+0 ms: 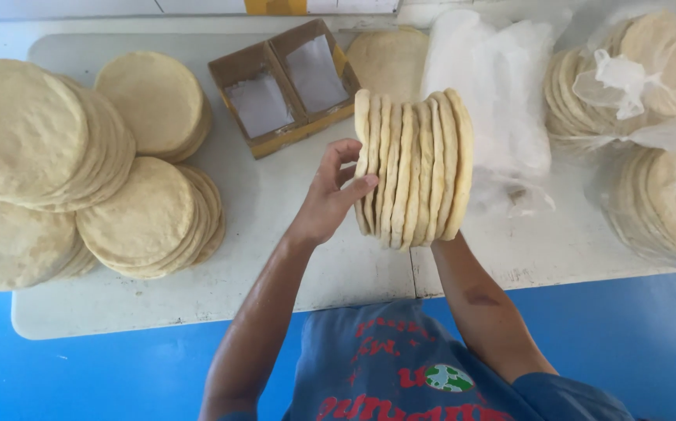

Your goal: The person stacks multiple rounds of pre-made pizza dough onto stacks on a table and then places individual dough rounds into plastic bags.

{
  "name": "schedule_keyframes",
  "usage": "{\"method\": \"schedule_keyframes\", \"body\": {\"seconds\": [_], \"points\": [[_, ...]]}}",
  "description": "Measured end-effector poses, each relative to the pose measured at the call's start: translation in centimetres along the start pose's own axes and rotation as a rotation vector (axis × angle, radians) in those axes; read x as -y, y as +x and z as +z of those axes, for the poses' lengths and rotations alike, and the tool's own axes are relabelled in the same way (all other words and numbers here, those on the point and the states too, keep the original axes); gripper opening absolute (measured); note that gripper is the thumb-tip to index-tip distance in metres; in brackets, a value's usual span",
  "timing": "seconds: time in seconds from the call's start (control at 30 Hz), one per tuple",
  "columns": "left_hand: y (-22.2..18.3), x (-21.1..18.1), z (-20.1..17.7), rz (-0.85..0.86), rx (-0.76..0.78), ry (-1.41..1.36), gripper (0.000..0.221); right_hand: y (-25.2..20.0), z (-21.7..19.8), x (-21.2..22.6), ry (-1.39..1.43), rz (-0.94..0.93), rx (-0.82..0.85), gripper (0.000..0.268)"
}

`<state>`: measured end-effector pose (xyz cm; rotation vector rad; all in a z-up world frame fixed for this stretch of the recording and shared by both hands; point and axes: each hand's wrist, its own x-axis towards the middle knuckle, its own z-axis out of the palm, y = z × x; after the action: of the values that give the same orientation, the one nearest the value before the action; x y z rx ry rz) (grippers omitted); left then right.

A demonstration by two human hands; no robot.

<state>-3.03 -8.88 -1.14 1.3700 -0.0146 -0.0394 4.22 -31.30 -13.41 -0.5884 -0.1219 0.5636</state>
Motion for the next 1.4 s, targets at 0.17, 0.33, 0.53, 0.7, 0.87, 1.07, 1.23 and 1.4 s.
{"method": "schedule_keyframes", "body": {"seconds": [0.17,0.33,0.53,0.7,0.87,1.07,1.23,1.4], "points": [[-0.8,0.4,0.0,0.011,-0.044,-0.025,0.060,0.9,-0.3,-0.6,-0.030,0.019,0.024,0.065],[-1.4,-0.2,0.8,0.004,-0.120,0.120,0.074,1.1,-0.6,-0.8,-0.059,0.022,0.029,0.064],[-1.7,0.4,0.4,-0.040,-0.152,0.074,0.082,1.5,-0.8,-1.1,-0.094,0.022,0.037,0.063],[-2.0,-0.6,1.3,-0.012,-0.198,0.132,0.108,1.7,-0.9,-1.2,-0.122,0.014,0.036,0.062],[-2.2,-1.5,0.7,0.009,-0.217,0.137,0.112,1.3,-1.0,-0.8,0.166,0.221,0.000,0.067],[-2.2,-1.7,0.1,0.027,-0.204,0.163,0.112,1.4,-0.6,-1.0,0.092,0.182,-0.020,0.068],[-2.1,1.6,-1.6,0.063,-0.211,0.189,0.114,1.2,-1.4,-0.7,0.055,0.184,-0.072,0.069],[-1.5,10.7,-5.0,-0.024,-0.228,-0.217,0.094,0.3,-6.7,0.2,-0.151,0.251,-0.315,0.070]]}}
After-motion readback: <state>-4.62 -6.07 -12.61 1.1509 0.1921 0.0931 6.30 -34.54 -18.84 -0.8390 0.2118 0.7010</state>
